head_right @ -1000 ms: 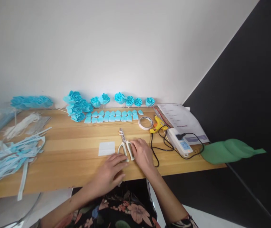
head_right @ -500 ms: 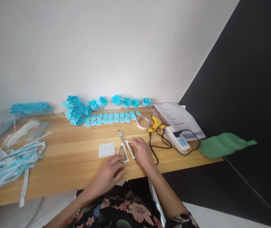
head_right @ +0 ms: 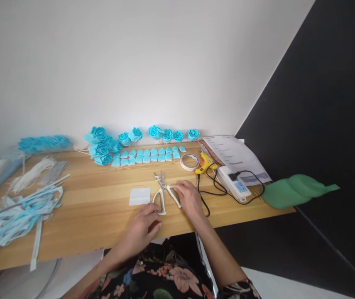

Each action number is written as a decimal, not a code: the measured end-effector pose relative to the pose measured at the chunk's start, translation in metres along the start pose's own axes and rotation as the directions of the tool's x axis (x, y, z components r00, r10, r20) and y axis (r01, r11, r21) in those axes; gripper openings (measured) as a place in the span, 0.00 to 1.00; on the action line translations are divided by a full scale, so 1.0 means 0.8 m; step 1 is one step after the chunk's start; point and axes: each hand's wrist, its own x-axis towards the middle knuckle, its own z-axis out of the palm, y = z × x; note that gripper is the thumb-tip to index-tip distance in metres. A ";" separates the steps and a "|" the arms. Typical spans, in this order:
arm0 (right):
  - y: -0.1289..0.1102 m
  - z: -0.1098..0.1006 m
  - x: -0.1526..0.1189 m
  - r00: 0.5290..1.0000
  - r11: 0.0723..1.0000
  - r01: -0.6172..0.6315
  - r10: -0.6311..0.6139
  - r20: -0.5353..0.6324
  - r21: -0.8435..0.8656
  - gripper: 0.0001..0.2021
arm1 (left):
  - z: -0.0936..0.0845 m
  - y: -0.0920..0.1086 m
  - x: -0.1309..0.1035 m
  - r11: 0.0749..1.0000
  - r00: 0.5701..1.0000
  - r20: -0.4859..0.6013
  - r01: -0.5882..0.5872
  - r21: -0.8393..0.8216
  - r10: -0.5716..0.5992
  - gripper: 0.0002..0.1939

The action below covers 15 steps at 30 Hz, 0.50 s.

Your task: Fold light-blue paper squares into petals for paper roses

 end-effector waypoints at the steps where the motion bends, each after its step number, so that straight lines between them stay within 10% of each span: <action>1: 0.000 0.001 0.000 1.000 1.000 0.000 0.000 -0.005 -0.005 0.11 | -0.002 0.001 0.000 1.000 1.000 -0.008 -0.007 -0.015 0.007 0.05; 8: -0.004 -0.005 -0.002 0.994 0.997 0.046 -0.052 -0.092 -0.065 0.12 | -0.009 0.010 -0.026 0.886 0.981 0.042 -0.152 -0.438 0.189 0.13; 15: -0.048 -0.012 -0.004 0.968 0.973 0.200 -0.214 -0.134 -0.111 0.11 | 0.013 -0.005 -0.057 0.584 0.836 0.500 0.295 -0.756 0.225 0.27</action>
